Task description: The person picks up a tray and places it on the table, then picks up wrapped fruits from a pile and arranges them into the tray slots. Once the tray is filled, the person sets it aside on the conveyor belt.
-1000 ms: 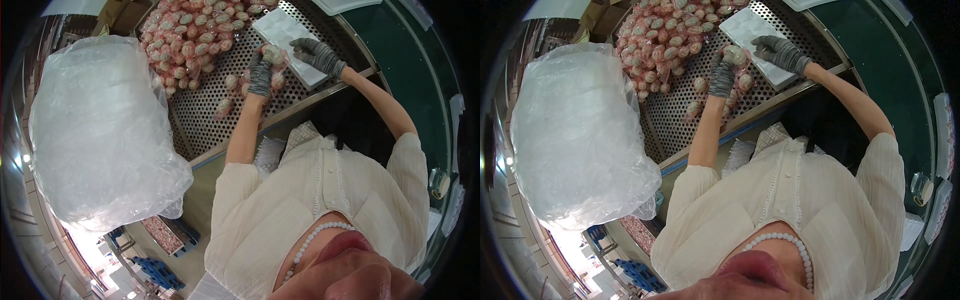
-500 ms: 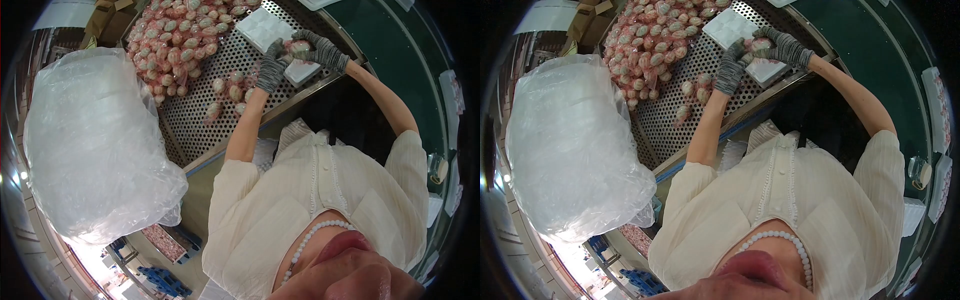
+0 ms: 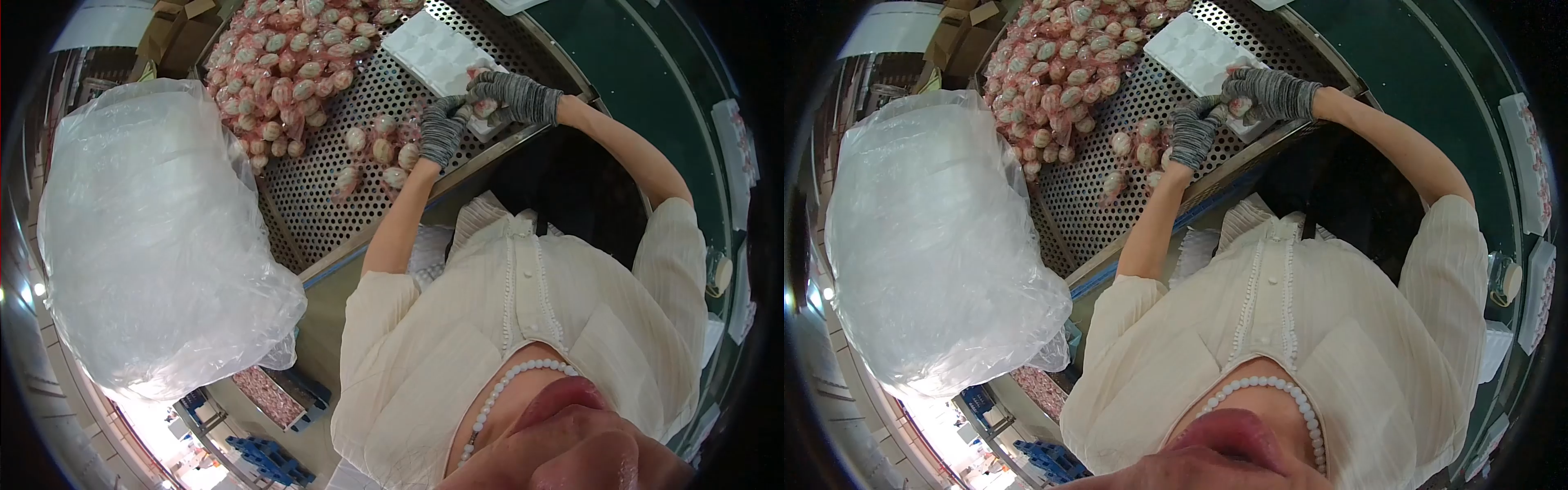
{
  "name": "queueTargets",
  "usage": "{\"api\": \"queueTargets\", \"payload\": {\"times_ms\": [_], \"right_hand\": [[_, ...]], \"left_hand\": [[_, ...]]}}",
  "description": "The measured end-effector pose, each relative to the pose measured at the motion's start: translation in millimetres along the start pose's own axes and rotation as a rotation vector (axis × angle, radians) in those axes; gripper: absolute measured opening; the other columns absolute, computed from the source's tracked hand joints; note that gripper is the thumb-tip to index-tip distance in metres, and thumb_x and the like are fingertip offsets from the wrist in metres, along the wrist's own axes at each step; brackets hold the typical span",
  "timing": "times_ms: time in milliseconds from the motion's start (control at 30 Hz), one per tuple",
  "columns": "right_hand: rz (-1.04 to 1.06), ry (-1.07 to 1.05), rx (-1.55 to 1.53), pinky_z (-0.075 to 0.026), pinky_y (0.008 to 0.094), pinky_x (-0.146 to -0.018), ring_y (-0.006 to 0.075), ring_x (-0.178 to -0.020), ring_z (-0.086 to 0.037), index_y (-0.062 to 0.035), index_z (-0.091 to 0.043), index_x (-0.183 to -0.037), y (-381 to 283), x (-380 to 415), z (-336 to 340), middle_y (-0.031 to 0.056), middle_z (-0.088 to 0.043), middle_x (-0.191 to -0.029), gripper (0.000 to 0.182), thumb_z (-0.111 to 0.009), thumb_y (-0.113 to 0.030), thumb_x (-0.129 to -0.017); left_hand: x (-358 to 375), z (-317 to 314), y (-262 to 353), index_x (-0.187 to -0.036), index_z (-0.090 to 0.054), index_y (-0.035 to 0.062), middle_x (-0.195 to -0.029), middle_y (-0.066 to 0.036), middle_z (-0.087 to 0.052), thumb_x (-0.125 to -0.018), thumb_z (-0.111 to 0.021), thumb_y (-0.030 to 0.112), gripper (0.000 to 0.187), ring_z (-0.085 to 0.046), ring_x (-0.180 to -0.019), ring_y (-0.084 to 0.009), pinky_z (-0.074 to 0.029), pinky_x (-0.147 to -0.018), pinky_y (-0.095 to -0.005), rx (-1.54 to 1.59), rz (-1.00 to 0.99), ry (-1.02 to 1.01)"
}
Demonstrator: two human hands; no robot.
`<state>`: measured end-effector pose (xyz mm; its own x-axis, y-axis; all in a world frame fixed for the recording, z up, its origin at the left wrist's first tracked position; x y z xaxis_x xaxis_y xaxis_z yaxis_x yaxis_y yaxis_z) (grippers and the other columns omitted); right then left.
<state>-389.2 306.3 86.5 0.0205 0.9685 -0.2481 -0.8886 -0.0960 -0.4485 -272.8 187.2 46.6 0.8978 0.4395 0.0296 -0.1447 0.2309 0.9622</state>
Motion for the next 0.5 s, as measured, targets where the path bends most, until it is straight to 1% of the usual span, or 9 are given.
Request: {"api": "queueTargets", "payload": {"times_ms": [33,100,133,200,233,367,433,467,500], "right_hand": [[0.000,0.001,0.002,-0.040,0.0343,-0.086,0.0229,-0.099,-0.047,-0.0091,-0.052,-0.098,7.1,-0.8,-7.8,0.0092,-0.050,-0.102,0.042,-0.068,-0.008,-0.059],[-0.733,0.057,-0.786,-0.045,0.0311,-0.074,0.0167,-0.085,-0.052,-0.0082,-0.051,-0.098,37.5,4.0,-23.2,0.0062,-0.053,-0.093,0.041,-0.069,-0.011,-0.062],[-0.732,0.057,-0.780,-0.045,0.0311,-0.074,0.0167,-0.085,-0.052,-0.0082,-0.051,-0.098,41.3,11.5,-22.4,0.0062,-0.053,-0.093,0.041,-0.069,-0.011,-0.062],[-0.316,0.129,-0.413,-0.045,0.0277,-0.062,0.0112,-0.071,-0.051,-0.0074,-0.051,-0.099,25.7,20.1,-4.2,0.0032,-0.054,-0.083,0.038,-0.068,-0.017,-0.066],[-0.324,0.091,-0.372,-0.045,0.0265,-0.061,0.0116,-0.070,-0.050,-0.0073,-0.051,-0.099,19.0,21.0,1.9,0.0033,-0.054,-0.081,0.034,-0.065,-0.017,-0.069],[-0.361,0.054,-0.172,-0.046,0.0246,-0.063,0.0113,-0.072,-0.051,-0.0070,-0.051,-0.099,22.4,19.3,1.1,0.0028,-0.053,-0.083,0.030,-0.061,-0.012,-0.072],[-0.550,-0.158,-0.292,-0.046,0.0242,-0.065,0.0124,-0.073,-0.052,-0.0077,-0.051,-0.100,25.1,12.9,-5.8,0.0024,-0.053,-0.085,0.030,-0.061,-0.013,-0.072],[-0.550,-0.158,-0.290,-0.046,0.0242,-0.065,0.0124,-0.073,-0.052,-0.0077,-0.051,-0.100,21.5,7.8,-4.6,0.0024,-0.053,-0.085,0.030,-0.061,-0.013,-0.072],[-0.498,-0.135,-0.247,-0.046,0.0247,-0.064,0.0126,-0.072,-0.052,-0.0080,-0.051,-0.098,15.8,1.9,-2.2,0.0024,-0.053,-0.085,0.030,-0.061,-0.016,-0.072]], "left_hand": [[-0.3,0.5,1.6,-0.092,-0.058,-0.0013,-0.081,-0.010,-0.060,-0.074,-0.055,0.006,0.020,-0.056,-0.073,-0.0136,-0.045,-0.068,-0.0248,-0.019,0.012,-0.001],[-0.9,-1.9,0.2,-0.091,-0.058,-0.0015,-0.081,-0.010,-0.060,-0.073,-0.055,0.006,0.020,-0.056,-0.073,-0.0140,-0.045,-0.068,-0.0251,-0.008,0.005,-0.001],[-2.4,-4.0,-1.2,-0.091,-0.058,-0.0016,-0.081,-0.010,-0.060,-0.073,-0.055,0.006,0.019,-0.056,-0.073,-0.0143,-0.045,-0.069,-0.0254,0.003,0.001,-0.002],[-6.2,-9.4,-7.6,-0.090,-0.058,-0.0017,-0.081,-0.011,-0.060,-0.073,-0.055,0.006,0.019,-0.057,-0.073,-0.0149,-0.045,-0.068,-0.0258,-0.076,-0.069,0.010],[-7.0,-11.6,-10.7,-0.090,-0.058,-0.0017,-0.081,-0.011,-0.061,-0.073,-0.055,0.006,0.019,-0.057,-0.073,-0.0155,-0.046,-0.068,-0.0262,-0.159,-0.133,0.019],[-7.9,-14.5,-4.2,-0.089,-0.059,-0.0013,-0.085,-0.012,-0.060,-0.073,-0.055,0.005,0.018,-0.057,-0.075,-0.0158,-0.046,-0.069,-0.0265,-0.233,-0.094,-0.048],[-4.4,-14.7,6.6,-0.088,-0.058,-0.0019,-0.087,-0.012,-0.059,-0.073,-0.054,0.005,0.016,-0.057,-0.074,-0.0157,-0.046,-0.068,-0.0267,-0.570,-0.362,0.036],[-8.2,-15.5,-1.4,-0.088,-0.058,-0.0019,-0.087,-0.012,-0.059,-0.073,-0.054,0.005,0.016,-0.057,-0.074,-0.0157,-0.046,-0.068,-0.0267,-0.569,-0.363,0.038],[-14.4,-14.7,-13.2,-0.091,-0.057,-0.0019,-0.083,-0.012,-0.059,-0.073,-0.054,0.005,0.019,-0.056,-0.072,-0.0177,-0.046,-0.068,-0.0284,-0.364,-0.328,0.041]]}}
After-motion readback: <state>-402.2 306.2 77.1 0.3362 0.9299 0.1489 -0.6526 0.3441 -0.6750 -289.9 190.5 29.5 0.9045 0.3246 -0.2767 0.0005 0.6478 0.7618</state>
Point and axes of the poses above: each hand's wrist, its own x-axis away from the middle knuckle, its own z-axis out of the back of the hand, y = z × x, the point moved 2 cm from there along -x, towards the middle knuckle
